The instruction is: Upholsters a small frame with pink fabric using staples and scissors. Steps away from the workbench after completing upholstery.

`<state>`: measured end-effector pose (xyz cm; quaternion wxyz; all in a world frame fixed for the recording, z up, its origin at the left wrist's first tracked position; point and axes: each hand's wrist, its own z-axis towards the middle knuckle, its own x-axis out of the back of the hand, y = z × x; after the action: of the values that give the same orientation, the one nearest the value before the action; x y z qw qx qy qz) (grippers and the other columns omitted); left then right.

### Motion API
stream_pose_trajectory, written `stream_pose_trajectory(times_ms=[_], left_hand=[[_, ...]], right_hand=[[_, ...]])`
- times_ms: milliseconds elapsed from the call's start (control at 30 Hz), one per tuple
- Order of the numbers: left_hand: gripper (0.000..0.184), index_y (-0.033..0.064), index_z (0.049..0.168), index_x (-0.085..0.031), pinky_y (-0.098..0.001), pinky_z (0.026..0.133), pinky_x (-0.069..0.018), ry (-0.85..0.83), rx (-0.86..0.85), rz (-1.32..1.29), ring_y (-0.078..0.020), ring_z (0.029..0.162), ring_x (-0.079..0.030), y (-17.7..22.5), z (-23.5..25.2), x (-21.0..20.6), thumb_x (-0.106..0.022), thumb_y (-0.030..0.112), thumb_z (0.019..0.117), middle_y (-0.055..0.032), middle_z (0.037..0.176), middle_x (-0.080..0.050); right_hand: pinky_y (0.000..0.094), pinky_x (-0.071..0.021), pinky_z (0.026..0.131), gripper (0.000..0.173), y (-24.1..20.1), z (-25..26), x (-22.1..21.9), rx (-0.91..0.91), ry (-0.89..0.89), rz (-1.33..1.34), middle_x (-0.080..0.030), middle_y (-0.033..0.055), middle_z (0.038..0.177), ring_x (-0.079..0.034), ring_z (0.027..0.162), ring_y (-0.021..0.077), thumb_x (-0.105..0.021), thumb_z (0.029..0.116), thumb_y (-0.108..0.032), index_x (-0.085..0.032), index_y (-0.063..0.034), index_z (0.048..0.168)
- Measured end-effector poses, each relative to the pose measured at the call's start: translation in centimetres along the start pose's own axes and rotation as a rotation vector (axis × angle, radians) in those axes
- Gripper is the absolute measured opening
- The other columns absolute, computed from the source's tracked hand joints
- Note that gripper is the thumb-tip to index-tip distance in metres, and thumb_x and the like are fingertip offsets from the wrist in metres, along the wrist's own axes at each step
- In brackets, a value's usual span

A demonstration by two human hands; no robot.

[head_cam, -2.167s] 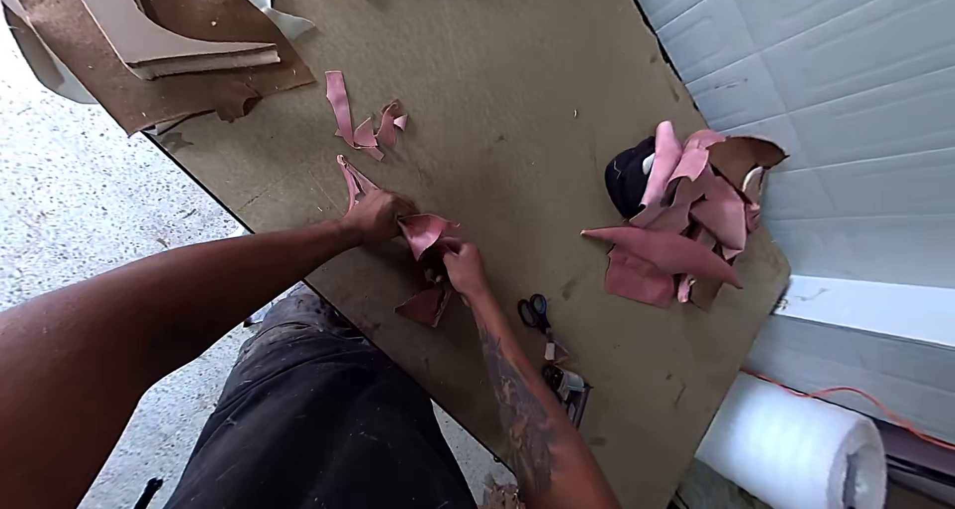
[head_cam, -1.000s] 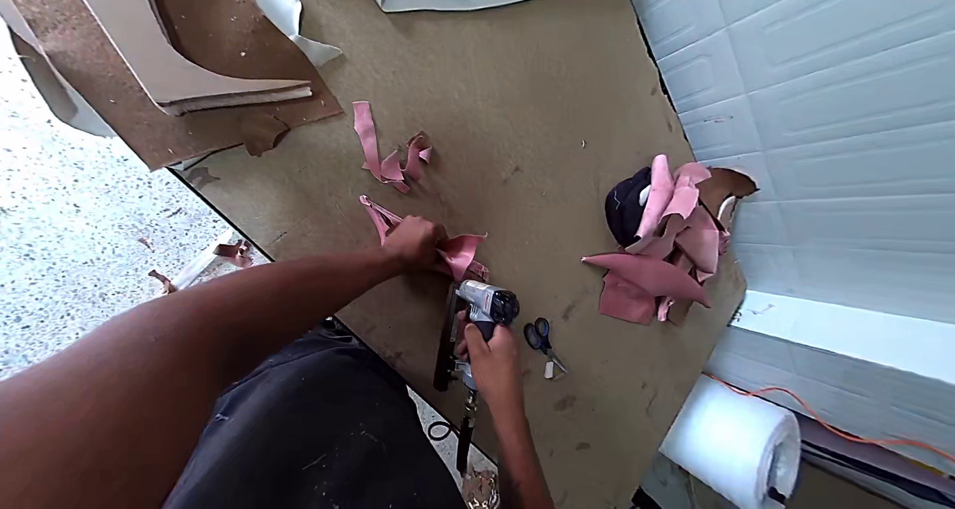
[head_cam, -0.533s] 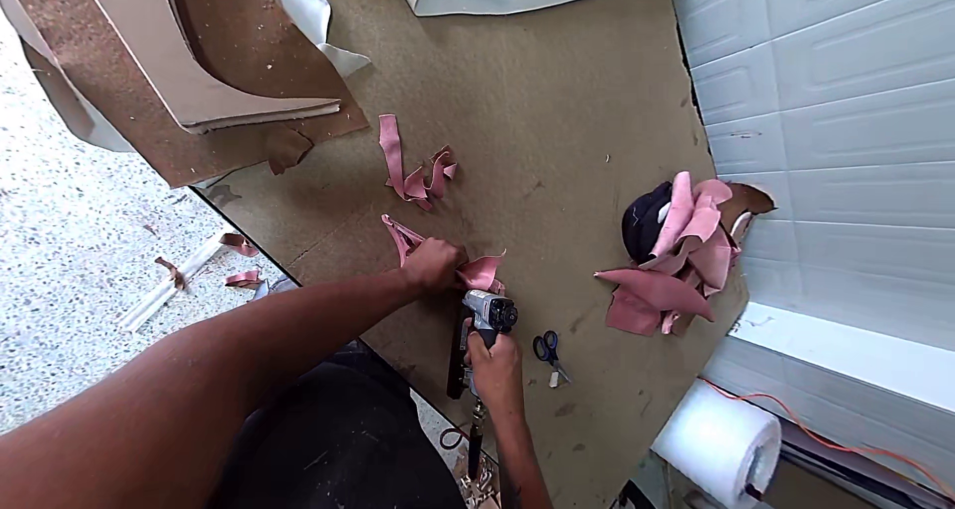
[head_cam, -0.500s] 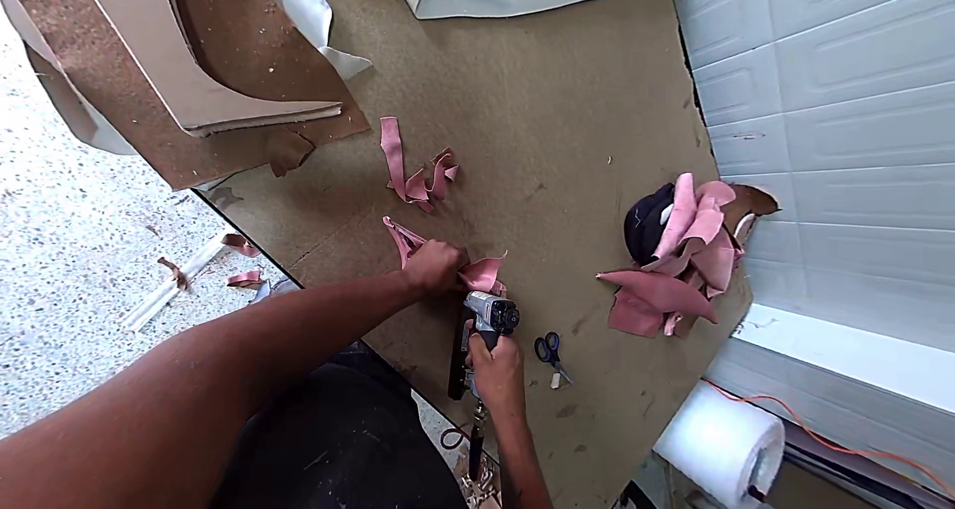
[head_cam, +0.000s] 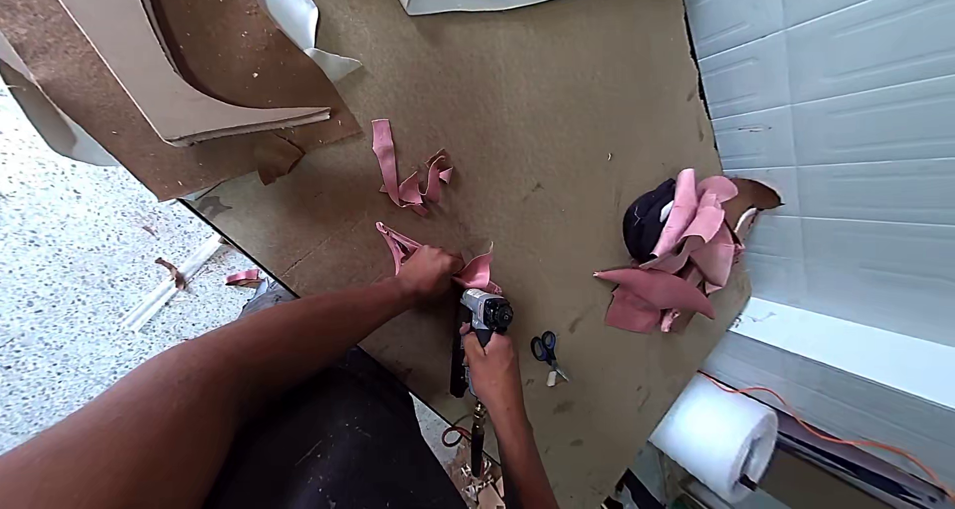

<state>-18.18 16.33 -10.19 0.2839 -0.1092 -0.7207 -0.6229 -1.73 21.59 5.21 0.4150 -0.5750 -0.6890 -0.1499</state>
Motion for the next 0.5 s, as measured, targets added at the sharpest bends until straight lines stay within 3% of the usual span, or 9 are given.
stream_pose_trajectory(times_ms=[267, 367, 433, 500], left_hand=[[0.010, 0.0132, 0.088, -0.072, -0.0493, 0.084, -0.0582, -0.026, -0.040, 0.027, -0.0213, 0.096, -0.070, 0.2, -0.1, 0.6, -0.074, 0.023, 0.0870, -0.0004, 0.104, -0.073], [0.025, 0.0135, 0.086, -0.070, -0.0470, 0.101, -0.0499, -0.056, -0.055, 0.216, -0.0209, 0.109, -0.065, 1.2, -1.6, 1.9, -0.073, 0.038, 0.0896, -0.0009, 0.112, -0.070], [0.036, 0.0161, 0.087, -0.072, -0.0526, 0.106, -0.0450, -0.037, -0.060, 0.406, -0.0248, 0.124, -0.057, 1.9, -3.1, 2.8, -0.073, 0.052, 0.0815, -0.0018, 0.126, -0.066], [0.046, 0.0160, 0.089, -0.073, -0.0558, 0.109, -0.0420, -0.044, -0.085, 0.521, -0.0287, 0.129, -0.053, 1.9, -4.1, 3.5, -0.074, 0.060, 0.0753, -0.0042, 0.130, -0.063]], right_hand=[[0.0368, -0.0594, 0.057, 0.019, -0.1, 0.4, 0.7, -0.017, -0.073, 0.014, -0.067, 0.0030, 0.066, -0.066, 0.056, 0.0167, -0.063, 0.1010, -0.028, -0.069, -0.0109, 0.106], [0.0378, -0.0592, 0.057, 0.021, 0.4, 0.7, 1.2, 0.013, -0.095, 0.037, -0.068, 0.0048, 0.066, -0.066, 0.055, 0.0182, -0.062, 0.1011, -0.029, -0.067, -0.0096, 0.109], [0.0398, -0.0594, 0.057, 0.024, 1.0, 0.6, 1.6, 0.029, -0.098, 0.048, -0.068, 0.0062, 0.067, -0.066, 0.055, 0.0197, -0.061, 0.1016, -0.031, -0.065, -0.0086, 0.110], [0.0412, -0.0574, 0.054, 0.027, 1.5, 0.3, 1.7, 0.063, -0.088, 0.051, -0.067, 0.0069, 0.065, -0.065, 0.052, 0.0207, -0.061, 0.1017, -0.033, -0.063, -0.0072, 0.108]])
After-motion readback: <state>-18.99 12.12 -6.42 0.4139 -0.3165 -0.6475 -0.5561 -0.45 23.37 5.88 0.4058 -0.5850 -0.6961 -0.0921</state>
